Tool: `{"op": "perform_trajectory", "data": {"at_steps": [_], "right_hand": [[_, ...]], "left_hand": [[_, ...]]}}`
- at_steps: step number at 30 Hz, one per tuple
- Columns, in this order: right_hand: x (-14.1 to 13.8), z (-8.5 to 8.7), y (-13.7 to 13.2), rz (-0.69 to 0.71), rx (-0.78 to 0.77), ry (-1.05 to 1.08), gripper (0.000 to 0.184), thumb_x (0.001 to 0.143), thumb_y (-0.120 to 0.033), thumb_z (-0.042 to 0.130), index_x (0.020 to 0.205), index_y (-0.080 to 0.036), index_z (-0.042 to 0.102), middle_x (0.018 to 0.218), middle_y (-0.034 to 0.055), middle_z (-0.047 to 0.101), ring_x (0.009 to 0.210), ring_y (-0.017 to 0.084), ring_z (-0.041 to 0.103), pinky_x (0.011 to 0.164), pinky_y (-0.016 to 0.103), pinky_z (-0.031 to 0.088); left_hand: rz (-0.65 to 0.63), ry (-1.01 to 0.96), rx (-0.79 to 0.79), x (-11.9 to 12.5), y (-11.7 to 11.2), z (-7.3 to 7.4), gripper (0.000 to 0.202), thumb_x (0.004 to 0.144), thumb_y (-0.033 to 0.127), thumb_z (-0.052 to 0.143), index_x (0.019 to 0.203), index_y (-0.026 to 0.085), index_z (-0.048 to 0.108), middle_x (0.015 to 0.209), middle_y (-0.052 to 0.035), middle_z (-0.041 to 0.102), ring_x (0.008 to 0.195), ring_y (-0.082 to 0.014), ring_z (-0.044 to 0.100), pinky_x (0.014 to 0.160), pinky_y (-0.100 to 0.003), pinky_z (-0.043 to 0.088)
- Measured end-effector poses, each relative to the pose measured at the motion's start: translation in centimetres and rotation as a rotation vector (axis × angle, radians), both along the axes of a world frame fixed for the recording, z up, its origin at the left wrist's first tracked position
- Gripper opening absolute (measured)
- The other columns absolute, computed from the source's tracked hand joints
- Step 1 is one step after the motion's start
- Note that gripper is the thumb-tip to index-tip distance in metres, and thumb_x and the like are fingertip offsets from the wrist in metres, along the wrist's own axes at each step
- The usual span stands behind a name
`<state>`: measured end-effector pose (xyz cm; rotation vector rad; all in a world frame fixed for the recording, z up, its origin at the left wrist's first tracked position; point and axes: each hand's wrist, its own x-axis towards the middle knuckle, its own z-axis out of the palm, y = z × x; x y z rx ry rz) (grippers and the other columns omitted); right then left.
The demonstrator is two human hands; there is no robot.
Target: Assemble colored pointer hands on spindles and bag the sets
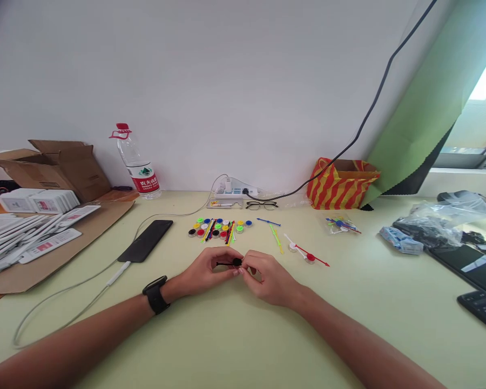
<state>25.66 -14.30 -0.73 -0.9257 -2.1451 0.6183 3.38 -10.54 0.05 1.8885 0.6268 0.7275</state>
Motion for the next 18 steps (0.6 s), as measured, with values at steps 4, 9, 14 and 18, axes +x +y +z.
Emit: {"op": "perform_trajectory", "data": {"at_steps": [4, 9, 14, 18], "right_hand": [[0.06, 0.0, 0.09, 0.008, 0.108, -0.05, 0.016, 0.099, -0.018, 0.05, 0.084, -0.022, 0.056, 0.083, 0.0042, 0.061, 0.077, 0.019, 0.056, 0.07, 0.033, 0.046], [0.04, 0.03, 0.11, 0.047, 0.213, -0.115, 0.013, 0.099, -0.016, 0.048, 0.096, -0.022, 0.06, 0.096, 0.0085, 0.066, 0.091, 0.023, 0.06, 0.078, 0.038, 0.05], [0.25, -0.11, 0.11, 0.001, 0.146, -0.021, 0.016, 0.098, -0.013, 0.047, 0.104, -0.024, 0.058, 0.095, 0.006, 0.065, 0.086, 0.021, 0.06, 0.076, 0.035, 0.05], [0.34, -0.23, 0.16, -0.015, 0.107, 0.049, 0.02, 0.101, -0.014, 0.044, 0.109, -0.025, 0.059, 0.094, 0.0055, 0.066, 0.085, 0.02, 0.061, 0.078, 0.035, 0.051]], "left_hand": [[0.023, -0.014, 0.014, 0.02, -0.13, 0.21, 0.026, 0.095, 0.035, 0.071, 0.114, 0.017, 0.073, 0.111, -0.0106, 0.075, 0.104, -0.0238, 0.07, 0.098, -0.039, 0.056], [0.043, -0.024, 0.045, -0.08, -0.01, -0.01, 0.023, 0.097, 0.035, 0.067, 0.109, 0.017, 0.073, 0.106, -0.0096, 0.075, 0.098, -0.0218, 0.071, 0.092, -0.036, 0.058], [0.042, 0.012, 0.068, -0.04, -0.31, -0.1, 0.023, 0.099, 0.036, 0.064, 0.109, 0.017, 0.072, 0.101, -0.0085, 0.074, 0.09, -0.0191, 0.069, 0.082, -0.032, 0.057], [0.07, 0.0, 0.114, 0.14, -0.4, -0.27, 0.024, 0.099, 0.038, 0.064, 0.108, 0.017, 0.073, 0.098, -0.0085, 0.074, 0.087, -0.0187, 0.068, 0.08, -0.032, 0.057]]}}
